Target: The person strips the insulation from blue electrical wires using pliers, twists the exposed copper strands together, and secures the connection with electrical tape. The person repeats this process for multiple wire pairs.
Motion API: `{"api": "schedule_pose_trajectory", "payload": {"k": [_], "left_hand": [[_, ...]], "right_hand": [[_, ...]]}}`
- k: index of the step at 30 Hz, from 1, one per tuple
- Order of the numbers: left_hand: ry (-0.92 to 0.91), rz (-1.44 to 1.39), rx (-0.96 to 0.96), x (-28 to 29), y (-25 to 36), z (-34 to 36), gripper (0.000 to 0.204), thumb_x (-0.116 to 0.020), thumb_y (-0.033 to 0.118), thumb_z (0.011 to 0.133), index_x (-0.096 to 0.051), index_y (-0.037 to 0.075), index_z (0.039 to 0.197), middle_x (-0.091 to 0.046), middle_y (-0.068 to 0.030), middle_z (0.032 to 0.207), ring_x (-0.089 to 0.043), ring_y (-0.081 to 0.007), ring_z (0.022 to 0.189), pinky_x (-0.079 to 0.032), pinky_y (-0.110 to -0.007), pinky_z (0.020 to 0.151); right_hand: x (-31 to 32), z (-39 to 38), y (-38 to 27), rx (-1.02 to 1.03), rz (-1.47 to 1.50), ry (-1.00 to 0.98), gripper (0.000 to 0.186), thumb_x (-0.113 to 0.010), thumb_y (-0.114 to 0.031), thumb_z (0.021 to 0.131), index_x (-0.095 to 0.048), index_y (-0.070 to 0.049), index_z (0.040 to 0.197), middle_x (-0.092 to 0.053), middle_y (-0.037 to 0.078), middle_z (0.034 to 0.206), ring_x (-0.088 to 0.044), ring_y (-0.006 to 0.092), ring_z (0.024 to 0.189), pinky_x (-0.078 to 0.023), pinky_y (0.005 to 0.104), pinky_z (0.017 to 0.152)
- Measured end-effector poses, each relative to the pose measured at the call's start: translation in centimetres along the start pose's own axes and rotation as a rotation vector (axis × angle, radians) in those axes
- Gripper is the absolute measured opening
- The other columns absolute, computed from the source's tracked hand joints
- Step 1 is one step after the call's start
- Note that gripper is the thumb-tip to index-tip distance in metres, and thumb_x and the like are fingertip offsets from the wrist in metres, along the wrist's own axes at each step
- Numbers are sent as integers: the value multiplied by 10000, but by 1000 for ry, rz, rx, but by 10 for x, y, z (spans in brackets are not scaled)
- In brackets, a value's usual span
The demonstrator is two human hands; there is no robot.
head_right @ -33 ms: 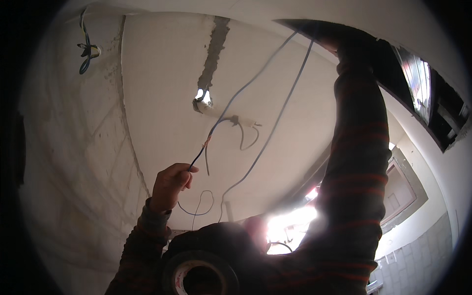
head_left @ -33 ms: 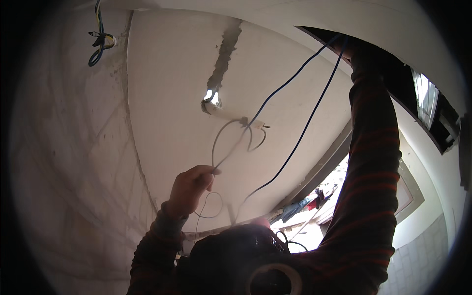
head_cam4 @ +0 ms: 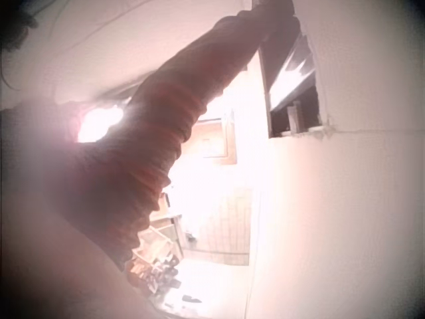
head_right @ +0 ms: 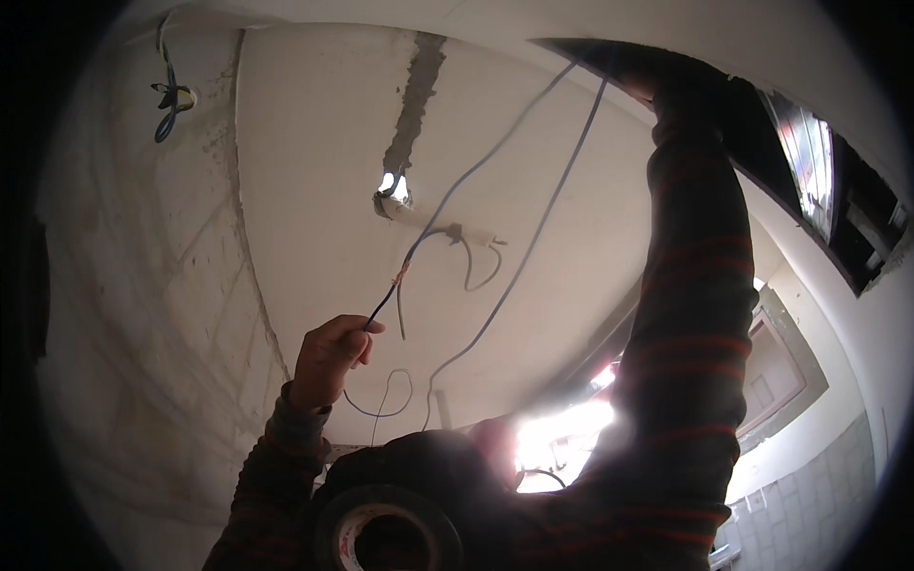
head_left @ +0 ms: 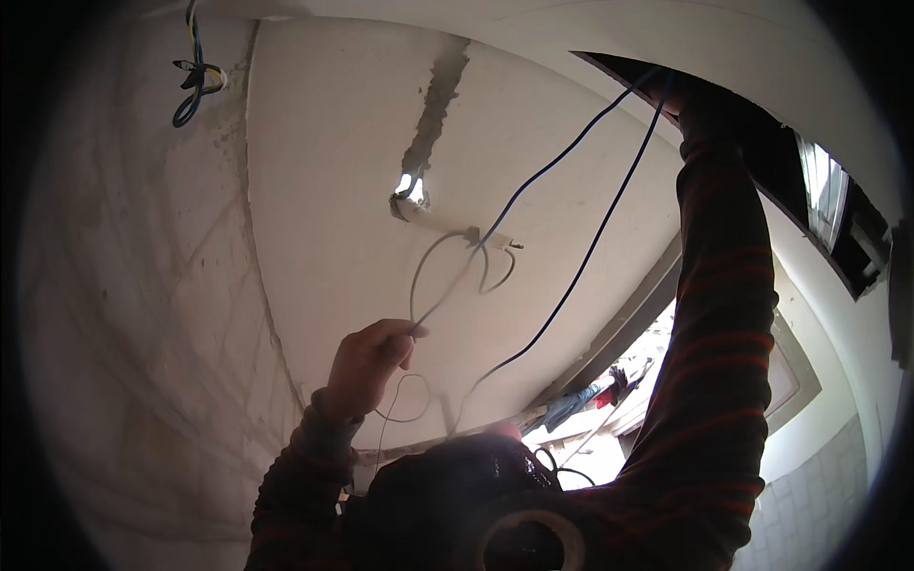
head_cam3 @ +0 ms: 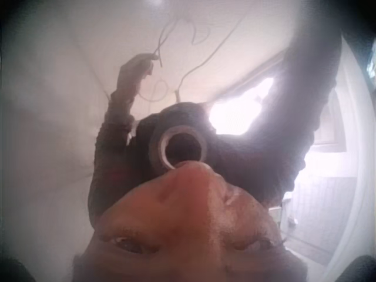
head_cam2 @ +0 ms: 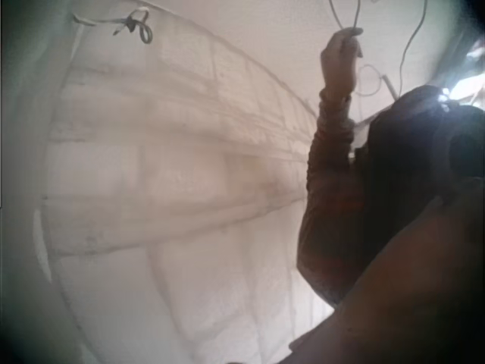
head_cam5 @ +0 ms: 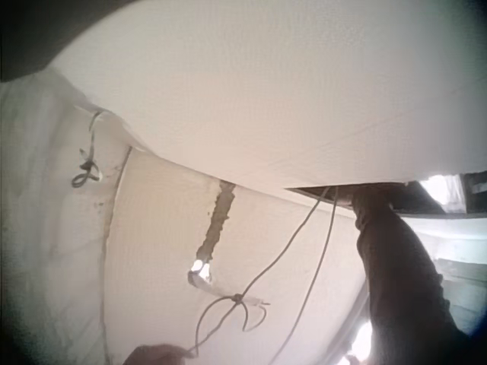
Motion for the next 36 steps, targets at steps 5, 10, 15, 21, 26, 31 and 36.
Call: {"api": "schedule_pose_trajectory", "payload": {"k": [5,10,15,21,26,31,36], "left_hand": [[-49,-95,-22,-5,3,16,251,-564,117,1153,-735,4,1298,-666,-43,854,-582,-108,733,-506,-285,689],[-55,-50,-117,-11,2,44,335,-602,231,1170,-732,-19,1350,-709,-61,885,-550,-110,714,-494,-277,683],[-28,153,-309,-20,11,58,320,-598,164,1139,-729,-14,1369,-728,-65,905,-557,-98,692,-521,-283,653],[-76,1,-226,-35,31,80,352,-602,161,1129,-710,-2,1422,-730,-63,880,-550,-89,668,-522,-284,637],[-122,8,-120,-41,39,100,350,-594,152,1136,-717,-17,1417,-722,-58,866,-533,-89,650,-498,-276,614],[-25,-109,-162,-45,37,109,328,-601,171,1149,-744,-11,1381,-706,-48,866,-522,-83,652,-469,-268,610],[-28,-359,-13,-47,21,117,285,-607,201,1153,-761,-4,1277,-611,4,801,-438,-71,636,-395,-268,596]], "right_hand": [[0,12,2,-1,-11,-18,441,-618,-334,1140,-667,-60,1482,-749,225,1363,-736,374,1220,-583,462,1049],[-6,21,13,-18,-48,-31,430,-604,-311,1144,-656,-69,1496,-746,230,1353,-740,381,1191,-594,469,1023],[-6,22,16,4,-90,19,421,-591,-287,1148,-645,-79,1510,-743,236,1342,-744,389,1162,-604,475,997],[23,7,19,25,-181,156,414,-575,-259,1154,-631,-91,1527,-740,242,1330,-750,398,1127,-616,483,966],[48,-50,9,50,-283,376,411,-562,-235,1158,-620,-100,1542,-738,248,1319,-754,405,1097,-627,490,939],[41,-171,-21,-24,-206,383,522,-494,-127,1169,-429,-157,1687,-735,227,1163,-753,390,940,-644,500,817],[-13,-312,-86,-997,1167,-23,735,-497,-778,1096,-734,-84,1052,-591,13,770,-523,104,690,-391,320,627]]}}
Point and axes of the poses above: each hand's wrist, its own z-axis towards the middle knuckle, its own x-axis out of the back of the hand, y = z × x, the point moved 6 cm from there along z, towards the middle knuckle
